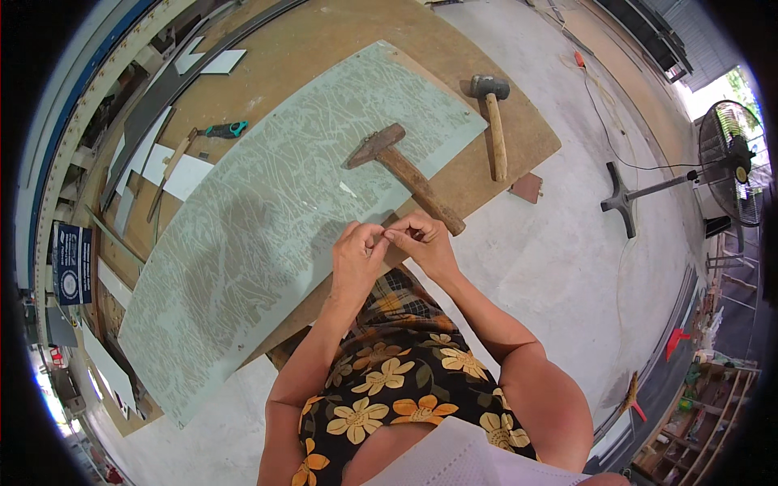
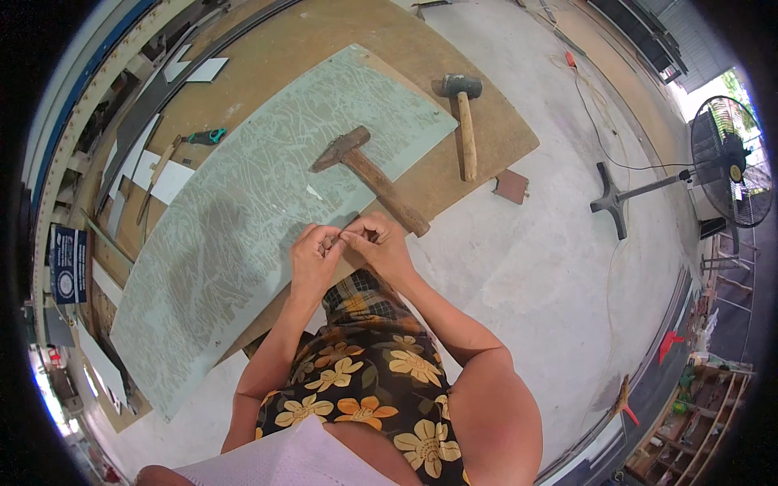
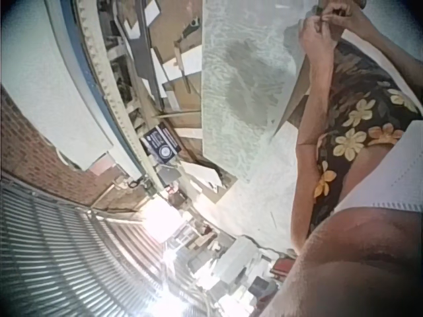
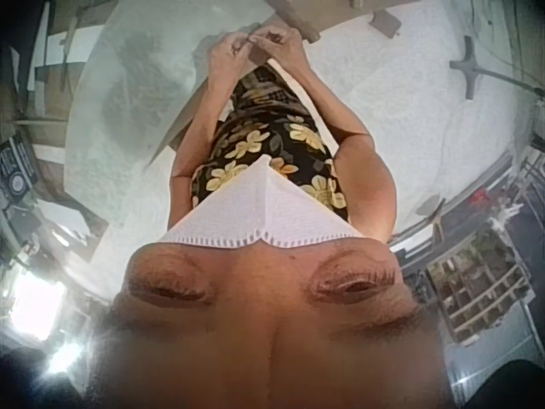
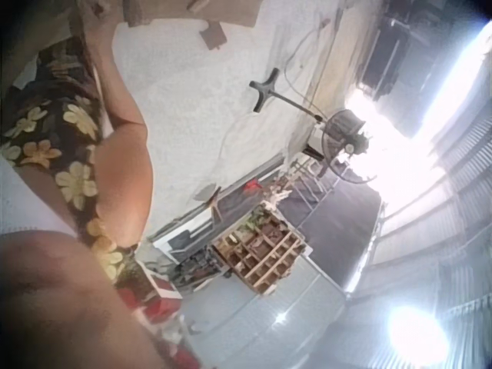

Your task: Hammering small nails into a large patterned board on a workbench in a workshop.

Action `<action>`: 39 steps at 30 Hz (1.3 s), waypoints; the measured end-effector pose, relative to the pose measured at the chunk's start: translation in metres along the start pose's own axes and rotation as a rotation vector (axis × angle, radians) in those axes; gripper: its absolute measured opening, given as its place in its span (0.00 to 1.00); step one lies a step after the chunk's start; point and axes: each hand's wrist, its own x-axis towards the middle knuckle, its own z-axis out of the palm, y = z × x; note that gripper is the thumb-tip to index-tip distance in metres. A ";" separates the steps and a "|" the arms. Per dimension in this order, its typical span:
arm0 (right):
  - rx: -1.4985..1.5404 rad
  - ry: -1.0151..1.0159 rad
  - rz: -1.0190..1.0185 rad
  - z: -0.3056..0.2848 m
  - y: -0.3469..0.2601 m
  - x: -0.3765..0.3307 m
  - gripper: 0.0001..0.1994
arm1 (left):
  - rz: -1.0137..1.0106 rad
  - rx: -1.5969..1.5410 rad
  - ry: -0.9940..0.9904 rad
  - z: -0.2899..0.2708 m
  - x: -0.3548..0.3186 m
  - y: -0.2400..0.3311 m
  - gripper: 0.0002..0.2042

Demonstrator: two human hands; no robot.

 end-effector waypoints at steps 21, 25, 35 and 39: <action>-0.780 0.091 -0.034 -0.058 0.027 0.055 0.20 | -0.021 -0.004 0.161 0.009 0.066 -0.038 0.07; -0.378 0.063 0.077 -0.077 0.015 0.036 0.16 | -0.016 -0.066 0.087 0.030 0.078 -0.039 0.07; 0.141 0.029 0.268 -0.080 -0.014 -0.036 0.11 | 0.033 -0.100 0.060 0.074 0.094 -0.052 0.06; 0.150 0.055 0.335 -0.079 0.000 -0.046 0.12 | -0.008 -0.100 0.027 0.065 0.094 -0.056 0.06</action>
